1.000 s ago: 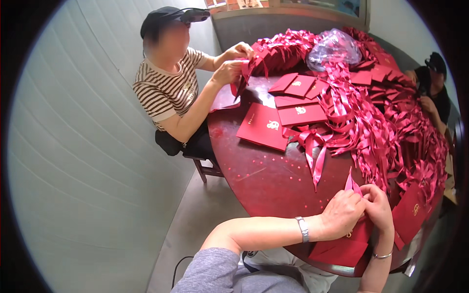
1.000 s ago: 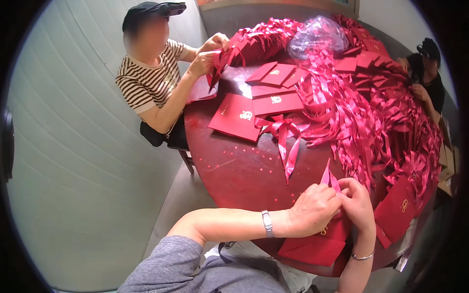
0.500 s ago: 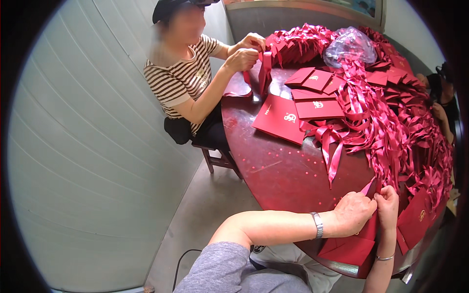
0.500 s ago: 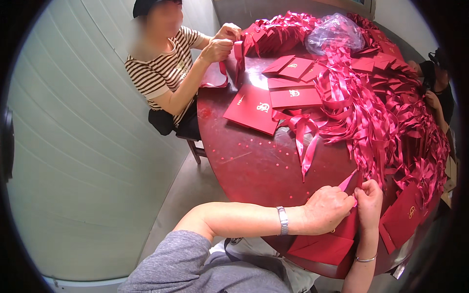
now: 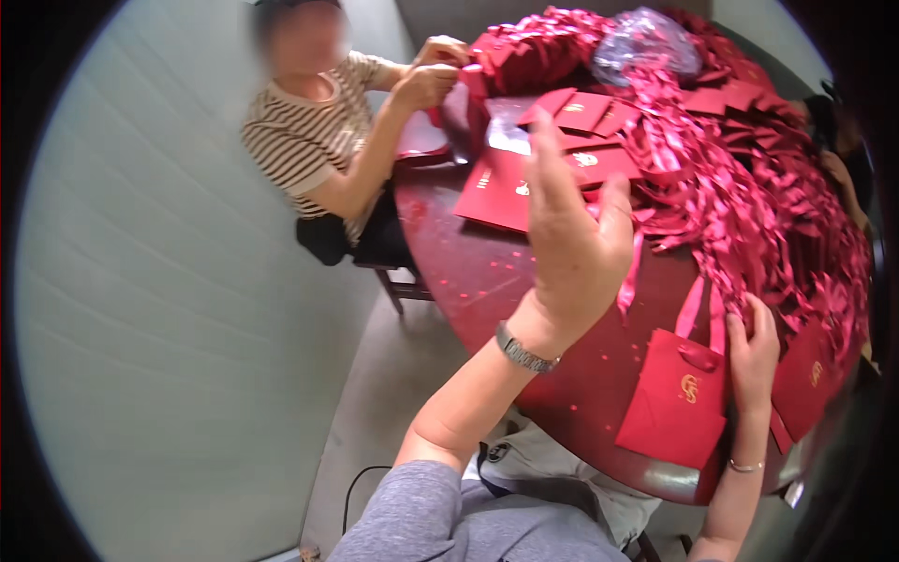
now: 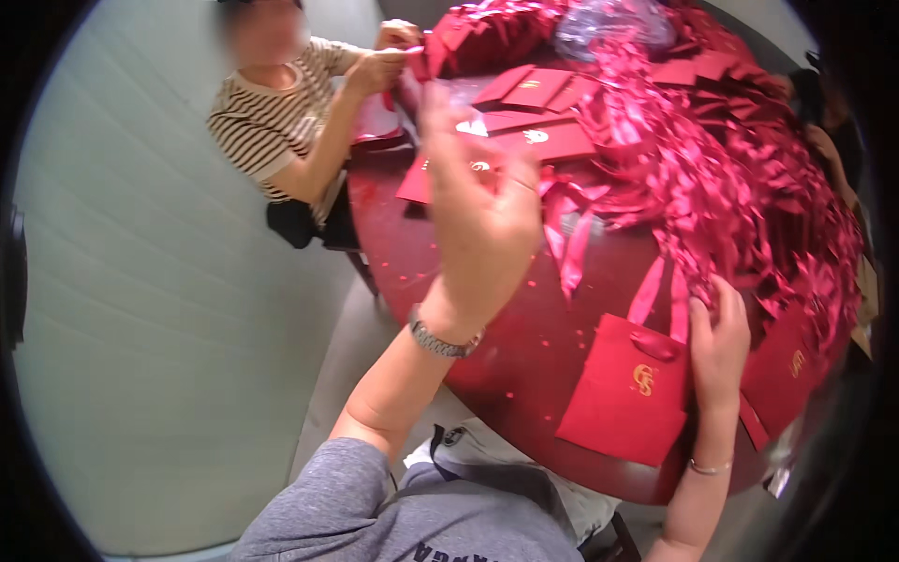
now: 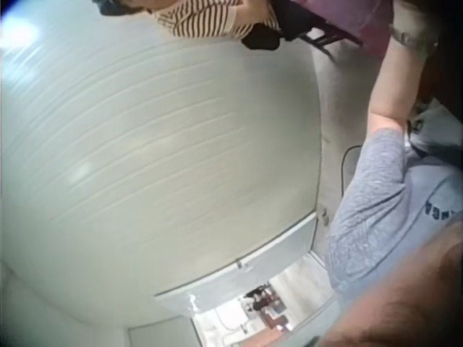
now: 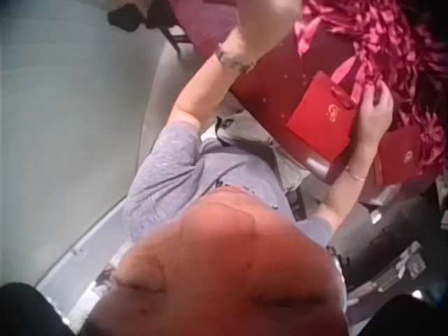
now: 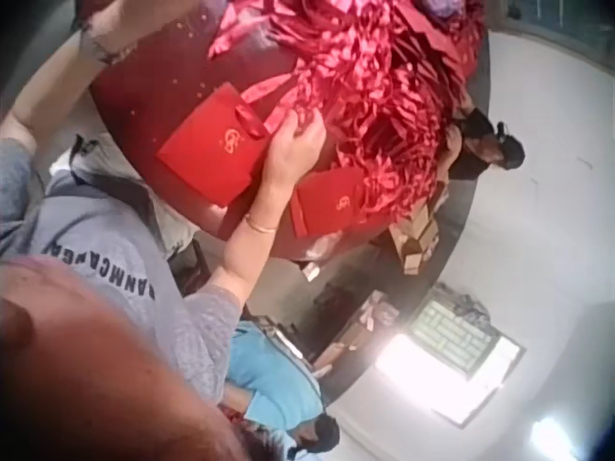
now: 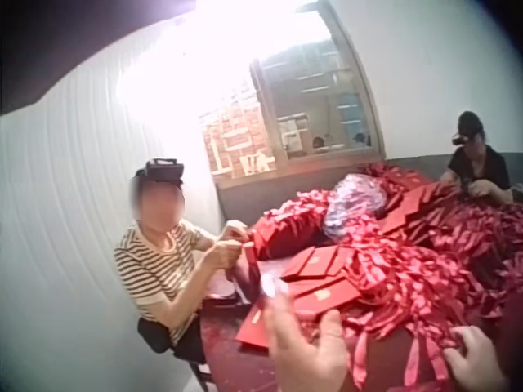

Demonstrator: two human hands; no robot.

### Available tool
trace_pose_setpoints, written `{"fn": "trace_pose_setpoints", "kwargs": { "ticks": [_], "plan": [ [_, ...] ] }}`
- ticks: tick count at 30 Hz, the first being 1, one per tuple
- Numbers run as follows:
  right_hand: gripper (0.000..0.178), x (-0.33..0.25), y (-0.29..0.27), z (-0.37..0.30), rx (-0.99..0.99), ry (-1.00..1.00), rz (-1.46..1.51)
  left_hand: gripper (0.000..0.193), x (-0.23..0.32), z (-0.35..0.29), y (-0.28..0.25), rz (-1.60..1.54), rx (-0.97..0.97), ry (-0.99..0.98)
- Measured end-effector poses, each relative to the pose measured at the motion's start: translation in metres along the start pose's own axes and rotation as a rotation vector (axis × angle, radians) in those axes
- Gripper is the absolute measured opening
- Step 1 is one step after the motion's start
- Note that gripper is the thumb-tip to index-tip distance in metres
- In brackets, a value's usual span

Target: The person assembles paper gift bags by hand, threading ribbon handles through the bag slots and folding the bags on the table.

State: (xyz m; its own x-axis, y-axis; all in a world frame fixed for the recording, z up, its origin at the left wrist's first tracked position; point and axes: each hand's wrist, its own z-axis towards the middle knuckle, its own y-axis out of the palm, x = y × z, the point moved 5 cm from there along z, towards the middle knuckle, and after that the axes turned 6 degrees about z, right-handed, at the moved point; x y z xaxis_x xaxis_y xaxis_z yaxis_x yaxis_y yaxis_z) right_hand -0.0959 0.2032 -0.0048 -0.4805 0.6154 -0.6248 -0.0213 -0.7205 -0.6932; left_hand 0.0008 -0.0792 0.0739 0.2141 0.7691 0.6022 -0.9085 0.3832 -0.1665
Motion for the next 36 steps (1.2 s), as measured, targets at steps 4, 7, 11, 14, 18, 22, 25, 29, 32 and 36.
{"fn": "trace_pose_setpoints", "kwargs": {
  "ticks": [4, 7, 11, 14, 18, 22, 25, 29, 32, 36],
  "plan": [
    [0.033, 0.008, 0.009, -0.003, -0.052, -0.067, -0.023, 0.074, -0.038, 0.085, -0.058, -0.069, 0.367, -0.129],
    [0.034, 0.013, 0.010, 0.001, -0.049, -0.084, -0.012, 0.041, -0.051, 0.113, -0.060, -0.400, 0.195, -0.336],
    [0.034, 0.011, 0.001, 0.004, -0.022, -0.081, 0.000, 0.042, -0.034, 0.087, -0.019, -0.179, -0.058, -0.104],
    [0.035, 0.007, 0.010, 0.007, -0.019, -0.101, 0.046, 0.049, -0.047, 0.008, 0.032, 0.087, -0.454, -0.056],
    [0.034, 0.003, 0.009, 0.004, -0.018, -0.122, 0.020, 0.041, -0.030, -0.064, 0.054, 0.414, -0.886, 0.013],
    [0.031, 0.004, 0.002, 0.000, 0.000, -0.121, 0.053, 0.040, -0.028, -0.074, 0.063, 0.532, -0.890, 0.105],
    [0.028, -0.003, -0.001, 0.001, -0.003, -0.133, 0.052, 0.027, -0.036, -0.076, 0.067, 0.559, -0.915, 0.090],
    [0.030, -0.011, -0.008, -0.004, -0.004, -0.200, 0.071, 0.012, -0.026, -0.075, 0.062, 0.486, -0.888, 0.072],
    [0.041, -0.036, -0.011, -0.010, 0.091, -0.405, 0.083, 0.012, 0.008, -0.068, 0.057, 0.462, -0.593, 0.341],
    [0.057, -0.092, -0.004, -0.020, 0.123, -0.532, 0.164, 0.010, 0.051, -0.082, 0.061, 0.185, -0.718, 0.501]
  ]
}}
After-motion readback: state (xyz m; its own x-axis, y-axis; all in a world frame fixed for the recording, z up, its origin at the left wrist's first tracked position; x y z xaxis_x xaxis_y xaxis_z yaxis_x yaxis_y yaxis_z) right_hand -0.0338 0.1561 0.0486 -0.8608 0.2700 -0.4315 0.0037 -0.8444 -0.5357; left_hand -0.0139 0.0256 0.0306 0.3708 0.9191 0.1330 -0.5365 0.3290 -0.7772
